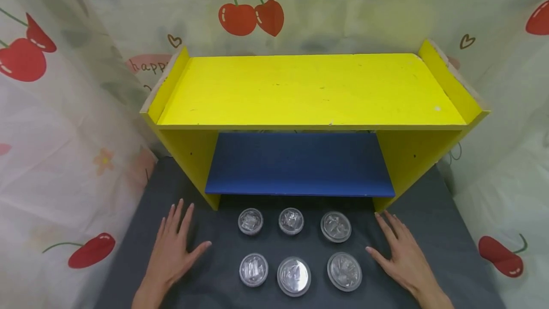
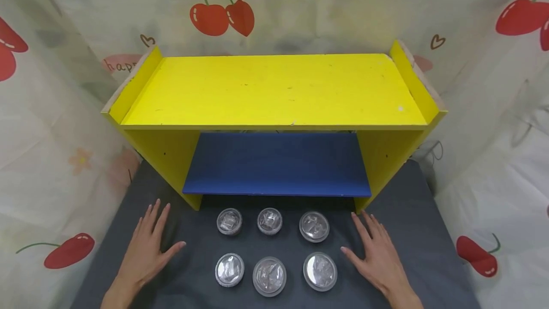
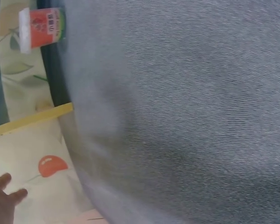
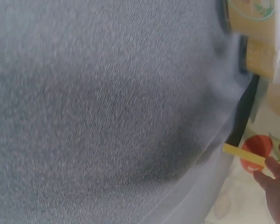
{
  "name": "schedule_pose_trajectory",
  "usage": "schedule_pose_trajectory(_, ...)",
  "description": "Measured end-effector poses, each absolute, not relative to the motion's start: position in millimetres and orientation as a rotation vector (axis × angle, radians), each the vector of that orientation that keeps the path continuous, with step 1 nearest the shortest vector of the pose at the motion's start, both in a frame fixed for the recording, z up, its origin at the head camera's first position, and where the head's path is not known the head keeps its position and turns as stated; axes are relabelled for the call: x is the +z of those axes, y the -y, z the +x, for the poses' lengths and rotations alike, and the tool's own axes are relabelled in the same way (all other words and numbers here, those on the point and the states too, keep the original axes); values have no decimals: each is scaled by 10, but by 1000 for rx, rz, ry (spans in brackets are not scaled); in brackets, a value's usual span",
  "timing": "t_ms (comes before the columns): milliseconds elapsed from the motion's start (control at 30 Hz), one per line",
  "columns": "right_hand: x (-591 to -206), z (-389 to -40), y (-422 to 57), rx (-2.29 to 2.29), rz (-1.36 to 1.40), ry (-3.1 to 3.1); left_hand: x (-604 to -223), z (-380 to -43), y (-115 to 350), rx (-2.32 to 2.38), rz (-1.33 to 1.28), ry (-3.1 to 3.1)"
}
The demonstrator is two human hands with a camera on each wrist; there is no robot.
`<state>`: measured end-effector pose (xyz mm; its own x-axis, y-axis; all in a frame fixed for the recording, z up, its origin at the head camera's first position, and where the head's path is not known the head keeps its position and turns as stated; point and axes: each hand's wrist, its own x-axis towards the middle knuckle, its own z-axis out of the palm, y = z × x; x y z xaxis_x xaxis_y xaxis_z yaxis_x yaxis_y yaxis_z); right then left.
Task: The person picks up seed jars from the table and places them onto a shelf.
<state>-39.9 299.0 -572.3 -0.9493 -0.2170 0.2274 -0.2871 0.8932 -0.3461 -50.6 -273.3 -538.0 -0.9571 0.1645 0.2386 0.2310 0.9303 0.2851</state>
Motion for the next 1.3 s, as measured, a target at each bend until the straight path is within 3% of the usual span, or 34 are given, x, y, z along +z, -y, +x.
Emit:
schedule_pose_trajectory(833, -5616, -186, -2606, 1027, 555, 2689, -4797, -643, 2651, -877, -396, 2638)
schedule_pose_trajectory(1300, -5623, -68, -2436, 1112, 510, 2740, -4497, -835, 2672, -960, -509, 2445)
